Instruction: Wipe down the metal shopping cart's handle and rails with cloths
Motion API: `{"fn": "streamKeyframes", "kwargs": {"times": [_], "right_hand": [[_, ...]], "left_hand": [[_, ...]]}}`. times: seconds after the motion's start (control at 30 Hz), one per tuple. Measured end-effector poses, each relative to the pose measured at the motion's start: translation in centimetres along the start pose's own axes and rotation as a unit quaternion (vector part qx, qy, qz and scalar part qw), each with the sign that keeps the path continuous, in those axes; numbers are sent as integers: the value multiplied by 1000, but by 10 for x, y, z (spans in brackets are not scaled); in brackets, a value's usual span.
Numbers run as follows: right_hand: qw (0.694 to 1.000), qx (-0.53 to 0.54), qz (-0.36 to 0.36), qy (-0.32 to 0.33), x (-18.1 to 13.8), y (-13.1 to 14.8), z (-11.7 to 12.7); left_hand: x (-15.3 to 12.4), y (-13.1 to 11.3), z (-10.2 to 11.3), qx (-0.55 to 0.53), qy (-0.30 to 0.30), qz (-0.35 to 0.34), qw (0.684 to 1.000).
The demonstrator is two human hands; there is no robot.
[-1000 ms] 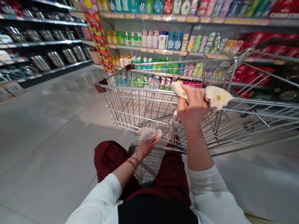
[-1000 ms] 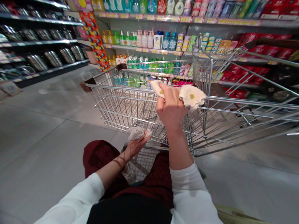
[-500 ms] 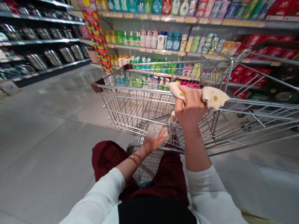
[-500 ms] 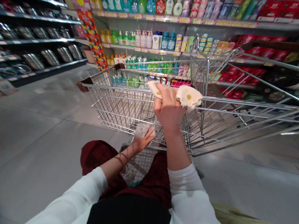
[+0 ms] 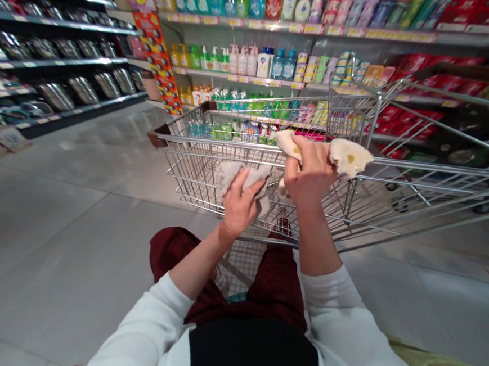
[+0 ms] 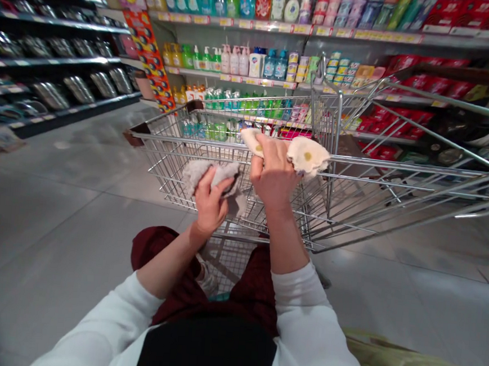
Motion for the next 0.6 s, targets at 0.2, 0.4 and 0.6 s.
{"fn": "streamKeyframes", "kwargs": {"times": [0.2,0.4,0.6], "right_hand": [[1000,14,14,5,-2,1,-2],[996,-40,68,-30,-47,0,-3],[992,-96,44,66,-146,-15,-50]], "left_hand": [[108,-1,10,7,-6,42,999],[130,0,3,28,47,63,996],[126,0,8,28,43,74,996]]}}
Point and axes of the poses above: each hand's wrist, its own x-axis towards the middle knuckle, its own z-axis out of the back of the hand, y = z × x, the point moved 9 cm from there along x, towards the middle knuckle, and after that the axes turned 12 degrees about -x, right-handed, at the moved point
